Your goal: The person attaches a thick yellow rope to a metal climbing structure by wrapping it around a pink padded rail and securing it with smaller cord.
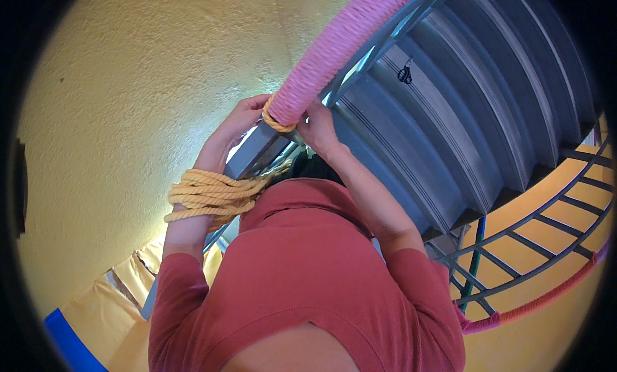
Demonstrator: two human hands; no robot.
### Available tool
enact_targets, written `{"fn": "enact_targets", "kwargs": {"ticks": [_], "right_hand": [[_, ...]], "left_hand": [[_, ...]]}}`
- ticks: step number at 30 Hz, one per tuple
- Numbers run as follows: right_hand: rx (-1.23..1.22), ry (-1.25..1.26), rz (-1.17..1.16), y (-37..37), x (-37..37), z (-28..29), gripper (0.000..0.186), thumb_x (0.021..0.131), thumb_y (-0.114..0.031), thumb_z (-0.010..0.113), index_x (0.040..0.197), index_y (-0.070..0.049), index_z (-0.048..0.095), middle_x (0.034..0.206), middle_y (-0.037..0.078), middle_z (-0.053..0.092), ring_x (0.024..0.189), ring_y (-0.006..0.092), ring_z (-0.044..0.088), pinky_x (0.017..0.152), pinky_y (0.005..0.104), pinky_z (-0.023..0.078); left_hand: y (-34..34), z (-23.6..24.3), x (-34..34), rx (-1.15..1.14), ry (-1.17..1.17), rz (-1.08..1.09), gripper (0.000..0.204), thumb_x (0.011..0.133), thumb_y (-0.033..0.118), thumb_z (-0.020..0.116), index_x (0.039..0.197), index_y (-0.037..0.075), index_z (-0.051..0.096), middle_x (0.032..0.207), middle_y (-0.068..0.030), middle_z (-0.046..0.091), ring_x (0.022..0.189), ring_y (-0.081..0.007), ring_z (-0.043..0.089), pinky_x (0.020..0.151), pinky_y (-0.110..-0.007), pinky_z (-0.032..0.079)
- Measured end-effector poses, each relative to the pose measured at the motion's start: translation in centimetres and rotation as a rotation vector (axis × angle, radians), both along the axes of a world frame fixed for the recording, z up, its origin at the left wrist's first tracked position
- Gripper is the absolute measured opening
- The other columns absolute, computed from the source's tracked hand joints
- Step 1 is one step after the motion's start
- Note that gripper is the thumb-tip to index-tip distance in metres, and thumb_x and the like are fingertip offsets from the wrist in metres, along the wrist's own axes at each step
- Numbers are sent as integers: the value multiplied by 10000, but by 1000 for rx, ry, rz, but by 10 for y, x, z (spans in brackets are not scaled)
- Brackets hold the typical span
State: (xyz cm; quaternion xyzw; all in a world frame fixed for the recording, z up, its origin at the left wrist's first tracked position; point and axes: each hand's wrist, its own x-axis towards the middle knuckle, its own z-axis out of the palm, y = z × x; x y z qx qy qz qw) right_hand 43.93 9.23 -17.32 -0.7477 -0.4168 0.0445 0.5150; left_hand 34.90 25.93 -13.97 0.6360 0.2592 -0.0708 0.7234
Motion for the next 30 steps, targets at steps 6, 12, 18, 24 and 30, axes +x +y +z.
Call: {"fn": "enact_targets", "kwargs": {"ticks": [6, 12, 18, 24, 30], "right_hand": [[192, 687, -60, 3, -5, 2, 216, 835, 8, 560, 1049, -15, 583, 963, 60, 648, 848, 143, 611, 722, 289, 487], [375, 1052, 69, 8, -2, 2, 280, 825, 53, 544, 1095, -11, 580, 1021, 55, 642, 889, 138, 611, 788, 266, 474], [487, 979, 18, 10, -3, -7, 228, 826, 37, 557, 1040, -19, 612, 977, 50, 651, 845, 134, 617, 740, 263, 483], [373, 927, 9, 12, 9, 0, 157, 838, 3, 580, 978, -23, 646, 929, 42, 658, 804, 128, 624, 714, 265, 501], [262, 941, 138, 15, 8, 12, 179, 865, -85, 568, 1009, -12, 647, 998, 95, 663, 855, 144, 631, 747, 272, 505]], "left_hand": [[-2, 8, -1, 99, -64, -83, 279, 907, 90, 543, 1171, 31, 610, 962, -17, 644, 821, -74, 535, 726, -230, 428], [5, -3, -4, 251, -72, -133, 273, 890, 62, 551, 1150, 3, 607, 995, -34, 652, 886, -87, 575, 797, -246, 456], [1, 8, -1, 505, 0, -166, 223, 825, 42, 576, 1029, 8, 660, 714, -21, 623, 650, -78, 515, 572, -256, 414], [-2, 14, -4, 604, -61, -108, 189, 796, 42, 586, 962, 42, 677, 637, -70, 604, 598, -149, 544, 552, -295, 433], [-2, 5, -8, 981, -355, -70, 180, 774, 55, 605, 939, 44, 677, 696, -121, 640, 642, -259, 609, 635, -338, 483]]}}
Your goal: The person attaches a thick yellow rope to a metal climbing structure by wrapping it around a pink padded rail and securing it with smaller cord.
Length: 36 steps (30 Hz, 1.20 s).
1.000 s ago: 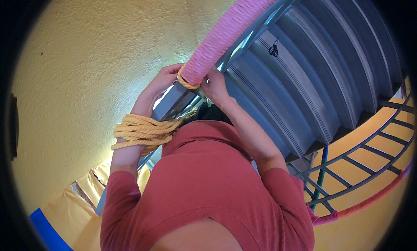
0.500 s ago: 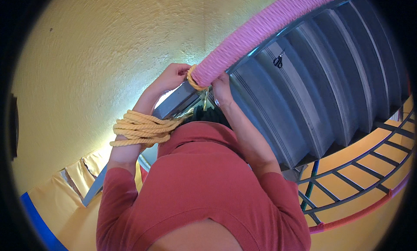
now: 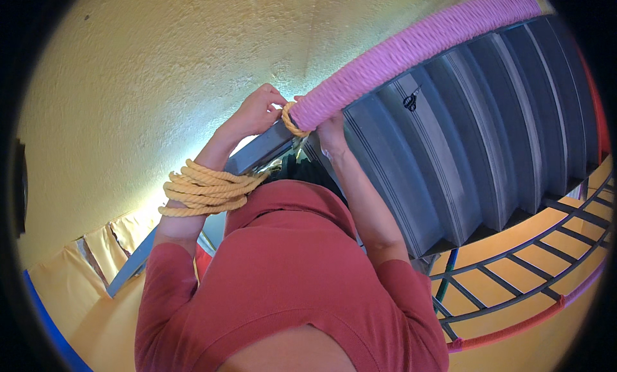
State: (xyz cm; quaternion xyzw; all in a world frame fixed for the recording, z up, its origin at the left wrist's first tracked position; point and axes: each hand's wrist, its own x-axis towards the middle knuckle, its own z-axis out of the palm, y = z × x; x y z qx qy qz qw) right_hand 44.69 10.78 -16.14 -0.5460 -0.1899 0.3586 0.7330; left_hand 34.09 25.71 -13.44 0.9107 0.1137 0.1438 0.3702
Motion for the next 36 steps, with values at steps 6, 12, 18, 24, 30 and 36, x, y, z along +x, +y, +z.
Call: {"fn": "enact_targets", "kwargs": {"ticks": [6, 12, 18, 24, 30, 36], "right_hand": [[26, -96, 123, 1, 9, 9, 183, 869, -106, 584, 1017, -8, 632, 1025, 101, 657, 893, 146, 624, 764, 275, 504], [-5, 3, -26, -11, 15, -3, 197, 817, -19, 646, 1014, -27, 632, 962, 39, 651, 846, 127, 615, 763, 275, 495], [-65, -91, -66, -16, 13, -14, 210, 809, -20, 652, 1018, -23, 631, 954, 32, 655, 857, 117, 611, 744, 269, 492], [-32, 22, 26, -14, 13, -10, 247, 794, -17, 652, 1039, -22, 627, 985, 35, 648, 902, 135, 604, 786, 283, 485], [-52, -228, 66, -10, 15, 2, 240, 802, -14, 640, 1041, -24, 629, 994, 37, 644, 913, 151, 604, 797, 286, 482], [-242, -653, 89, -25, 28, -9, 205, 823, -24, 608, 1027, -15, 617, 940, 92, 644, 865, 175, 610, 756, 312, 480]], "left_hand": [[2, 8, 0, -216, 183, -40, 208, 774, 78, 640, 977, 69, 680, 698, -103, 642, 634, -220, 609, 611, -319, 469], [1, 16, -1, -388, 215, 2, 244, 787, 134, 673, 1031, 120, 683, 683, -109, 640, 605, -166, 588, 582, -304, 454], [5, 3, 2, -414, 225, -102, 260, 828, 31, 586, 1076, 52, 659, 710, -41, 620, 652, -96, 541, 612, -255, 449], [8, 3, 4, -307, 149, -163, 197, 866, 51, 567, 1043, 18, 647, 897, -75, 653, 820, -126, 587, 706, -270, 480], [7, -4, 7, -461, 96, -128, 185, 816, 70, 617, 988, 40, 675, 869, -127, 668, 798, -199, 629, 728, -310, 490], [1, 4, 4, -518, 97, -58, 175, 802, 57, 640, 968, 45, 694, 858, -130, 681, 794, -177, 649, 724, -291, 505]]}}
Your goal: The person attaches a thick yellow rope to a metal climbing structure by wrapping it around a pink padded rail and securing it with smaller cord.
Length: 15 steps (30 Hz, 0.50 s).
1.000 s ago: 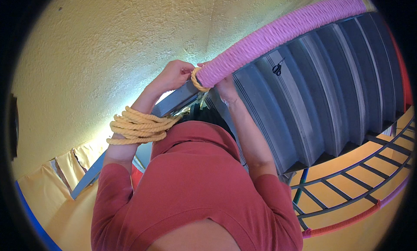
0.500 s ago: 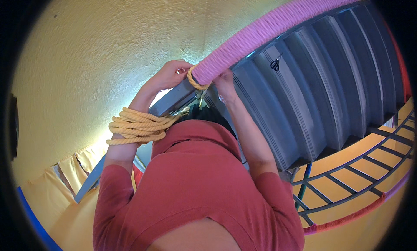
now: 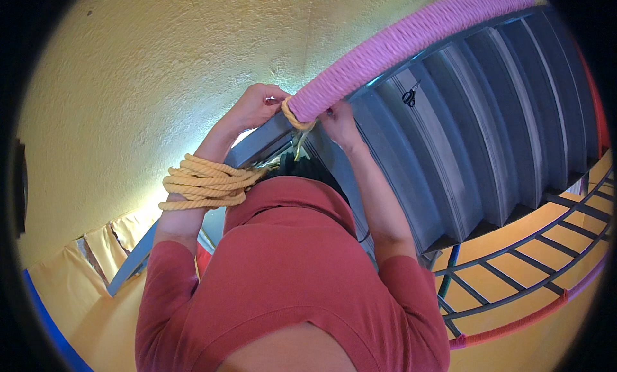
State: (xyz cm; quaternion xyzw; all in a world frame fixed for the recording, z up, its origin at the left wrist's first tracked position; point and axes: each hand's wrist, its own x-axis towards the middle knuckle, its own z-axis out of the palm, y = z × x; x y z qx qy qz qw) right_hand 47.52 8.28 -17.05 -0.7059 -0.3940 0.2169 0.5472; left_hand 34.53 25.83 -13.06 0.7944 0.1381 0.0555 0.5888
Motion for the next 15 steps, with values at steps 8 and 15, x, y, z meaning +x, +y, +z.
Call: {"fn": "enact_targets", "kwargs": {"ticks": [8, 15], "right_hand": [[-169, -239, 66, -27, -14, 12, 169, 882, -103, 520, 1011, -38, 609, 855, 167, 604, 782, 312, 588, 735, 367, 456], [-305, -85, -138, -39, -42, 19, 215, 912, -202, 484, 905, -33, 618, 690, 163, 571, 666, 312, 576, 621, 384, 432]], "left_hand": [[-5, 9, -8, 36, 24, 72, 175, 784, 54, 665, 955, 50, 702, 841, -133, 690, 779, -167, 657, 714, -282, 514], [-8, 15, -8, 144, 40, 78, 195, 796, 39, 642, 984, 34, 693, 858, -116, 691, 790, -140, 639, 717, -285, 518]]}}
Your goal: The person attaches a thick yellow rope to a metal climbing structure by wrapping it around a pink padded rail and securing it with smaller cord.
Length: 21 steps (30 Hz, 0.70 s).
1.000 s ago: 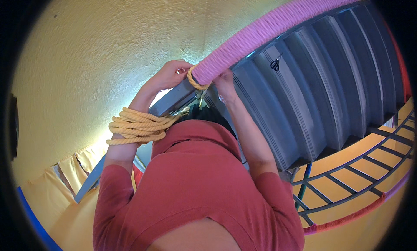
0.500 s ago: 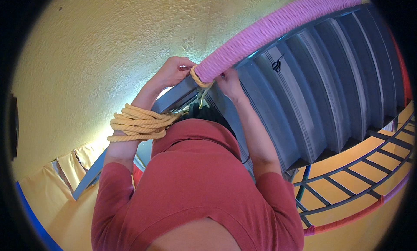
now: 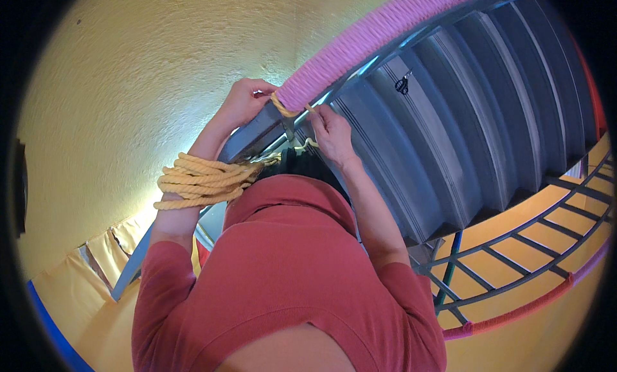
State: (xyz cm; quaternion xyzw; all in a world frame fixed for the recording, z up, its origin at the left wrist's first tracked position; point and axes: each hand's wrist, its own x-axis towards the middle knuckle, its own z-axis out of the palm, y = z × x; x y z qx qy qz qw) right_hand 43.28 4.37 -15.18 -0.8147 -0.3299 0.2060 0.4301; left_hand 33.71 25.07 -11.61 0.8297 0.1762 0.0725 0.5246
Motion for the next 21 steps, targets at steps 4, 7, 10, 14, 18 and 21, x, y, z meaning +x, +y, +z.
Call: {"fn": "enact_targets", "kwargs": {"ticks": [4, 7, 10, 14, 18, 21], "right_hand": [[88, 10, -53, -7, -5, 25, 287, 932, -232, 454, 841, -10, 610, 591, 134, 520, 549, 250, 514, 548, 379, 395], [177, 120, -69, -10, -34, 46, 282, 936, -219, 458, 827, -6, 607, 567, 119, 480, 525, 195, 455, 521, 355, 369], [260, 333, -163, -10, -45, 47, 288, 939, -203, 461, 801, 12, 593, 579, 48, 451, 564, 113, 423, 519, 301, 343], [242, 423, -152, -11, -44, 50, 282, 935, -207, 468, 831, 17, 603, 601, 40, 464, 583, 112, 438, 530, 291, 347], [145, 173, -144, -11, -25, 8, 265, 921, -214, 466, 901, -3, 624, 651, 133, 549, 608, 231, 543, 564, 359, 402], [180, -1, -201, 4, -12, -18, 269, 911, -210, 443, 954, -21, 629, 727, 193, 588, 712, 352, 587, 641, 430, 437]], "left_hand": [[3, 3, 2, 39, -17, -25, 196, 795, 54, 646, 984, 32, 692, 845, -113, 693, 773, -144, 635, 707, -287, 503], [9, 2, -2, 61, 11, -13, 195, 786, 69, 652, 974, 49, 700, 861, -133, 695, 785, -178, 657, 710, -293, 501], [10, 1, -1, 57, -4, -40, 188, 799, 79, 643, 974, 45, 701, 861, -122, 697, 777, -165, 646, 716, -291, 498], [9, 3, 1, 18, 49, -48, 190, 805, 70, 648, 985, 34, 694, 867, -109, 691, 804, -161, 640, 736, -281, 493], [10, -8, -1, -92, -4, -73, 202, 806, 31, 635, 1003, 22, 682, 891, -93, 673, 848, -152, 623, 755, -279, 486], [9, -9, 3, -113, -6, -110, 210, 813, 1, 615, 1013, 18, 676, 897, -80, 653, 859, -147, 609, 761, -273, 477]]}}
